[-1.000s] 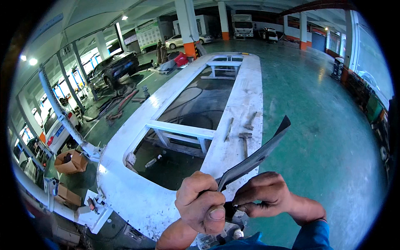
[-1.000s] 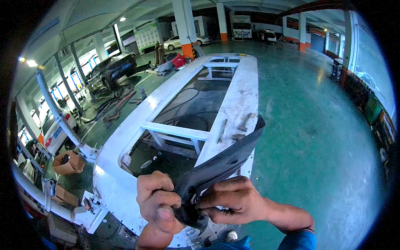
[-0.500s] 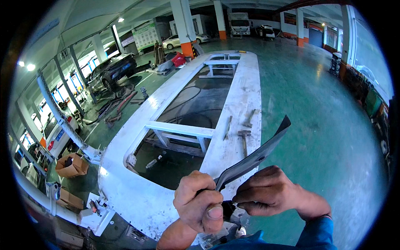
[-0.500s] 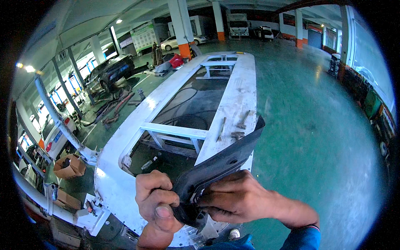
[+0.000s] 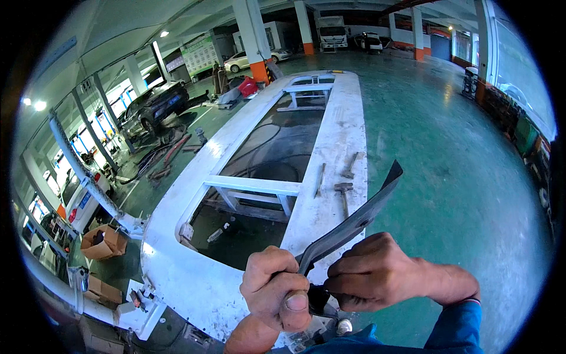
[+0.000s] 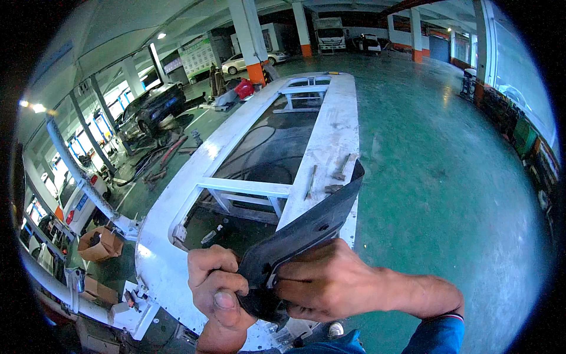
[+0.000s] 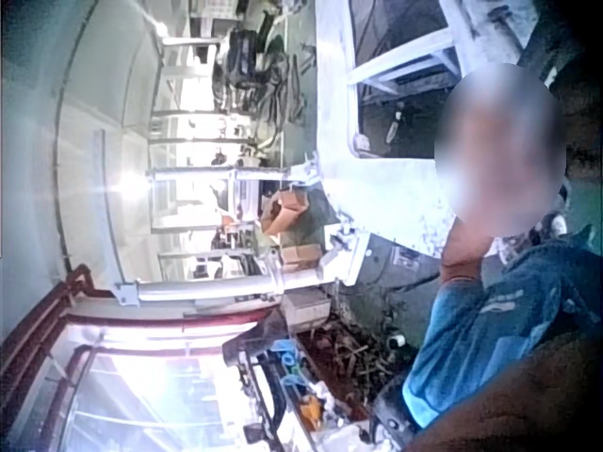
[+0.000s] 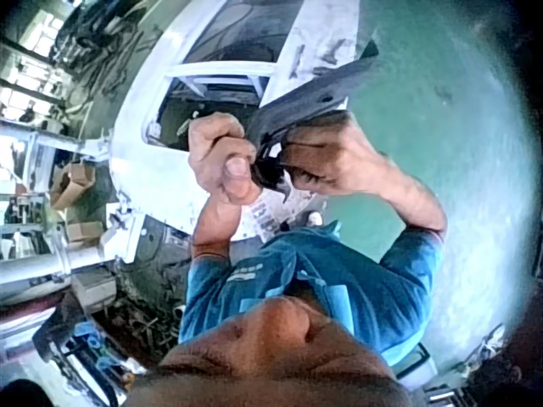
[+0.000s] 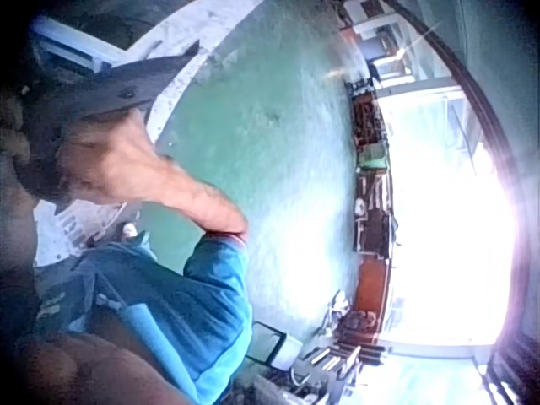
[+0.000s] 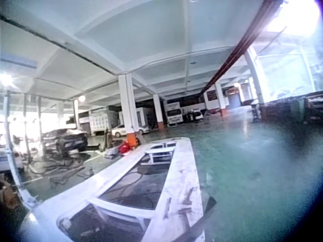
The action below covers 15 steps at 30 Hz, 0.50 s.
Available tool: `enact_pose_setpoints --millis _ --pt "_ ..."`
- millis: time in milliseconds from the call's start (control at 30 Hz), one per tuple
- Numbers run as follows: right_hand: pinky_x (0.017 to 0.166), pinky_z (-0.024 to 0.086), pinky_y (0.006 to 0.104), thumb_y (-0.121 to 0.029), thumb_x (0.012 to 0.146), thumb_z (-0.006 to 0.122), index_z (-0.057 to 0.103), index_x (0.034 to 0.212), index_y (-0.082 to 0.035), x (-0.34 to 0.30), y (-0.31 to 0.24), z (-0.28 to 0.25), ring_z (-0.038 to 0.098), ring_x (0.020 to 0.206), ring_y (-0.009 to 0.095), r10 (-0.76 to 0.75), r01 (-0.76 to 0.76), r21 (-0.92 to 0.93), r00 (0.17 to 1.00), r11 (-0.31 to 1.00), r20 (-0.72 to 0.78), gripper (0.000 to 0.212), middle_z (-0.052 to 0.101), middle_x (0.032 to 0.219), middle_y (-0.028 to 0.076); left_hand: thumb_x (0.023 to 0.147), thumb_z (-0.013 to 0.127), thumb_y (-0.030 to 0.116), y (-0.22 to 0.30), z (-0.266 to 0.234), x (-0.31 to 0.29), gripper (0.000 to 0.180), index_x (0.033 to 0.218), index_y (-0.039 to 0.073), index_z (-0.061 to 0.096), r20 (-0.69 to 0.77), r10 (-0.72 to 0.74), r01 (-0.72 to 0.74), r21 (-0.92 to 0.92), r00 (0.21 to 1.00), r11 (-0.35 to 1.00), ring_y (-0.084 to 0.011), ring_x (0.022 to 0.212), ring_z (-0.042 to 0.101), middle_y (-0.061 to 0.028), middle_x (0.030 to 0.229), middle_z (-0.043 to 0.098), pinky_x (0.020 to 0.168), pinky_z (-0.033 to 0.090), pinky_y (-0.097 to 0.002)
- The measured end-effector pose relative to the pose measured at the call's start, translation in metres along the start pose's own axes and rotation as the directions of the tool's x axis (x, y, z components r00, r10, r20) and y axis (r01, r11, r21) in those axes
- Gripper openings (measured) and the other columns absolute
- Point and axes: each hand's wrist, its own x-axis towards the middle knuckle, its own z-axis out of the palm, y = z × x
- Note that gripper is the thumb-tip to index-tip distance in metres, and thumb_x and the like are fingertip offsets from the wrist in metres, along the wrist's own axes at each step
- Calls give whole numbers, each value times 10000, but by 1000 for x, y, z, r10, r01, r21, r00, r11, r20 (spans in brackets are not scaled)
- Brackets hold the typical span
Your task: The person assembles small fasteners and clips, then attaches a black plastic trim piece to a white car body panel. They use a hammer to tap the trim into place and continue securing it with additional fasteners.
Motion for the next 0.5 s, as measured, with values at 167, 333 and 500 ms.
enact_pose_setpoints --millis 167,333,500 --pt "484 494 317 -225 788 739 693 851 -69 -6 10 4 638 622 194 -48 51 -41 997 998 67 173 660 884 55 898 598 318 -8 4 -7 407 628 14 607 40 -16 16 9 999 1000 -189 620 482 -105 791 530 504 366 -329" --pt "485 494 312 -237 795 733 691 843 -67 -5 16 12 644 644 191 -58 64 -81 996 995 72 182 654 875 53 875 603 307 -14 4 -9 383 620 21 606 -16 -15 15 23 1000 1000 -188 600 466 -91 775 523 508 361 -331" --pt "486 497 315 -215 790 725 689 830 -65 5 17 0 646 647 193 -83 91 -72 992 993 98 159 659 879 51 882 602 315 -15 4 4 400 603 28 595 -31 16 -17 -20 999 1000 -185 609 467 -79 770 517 531 366 -341"
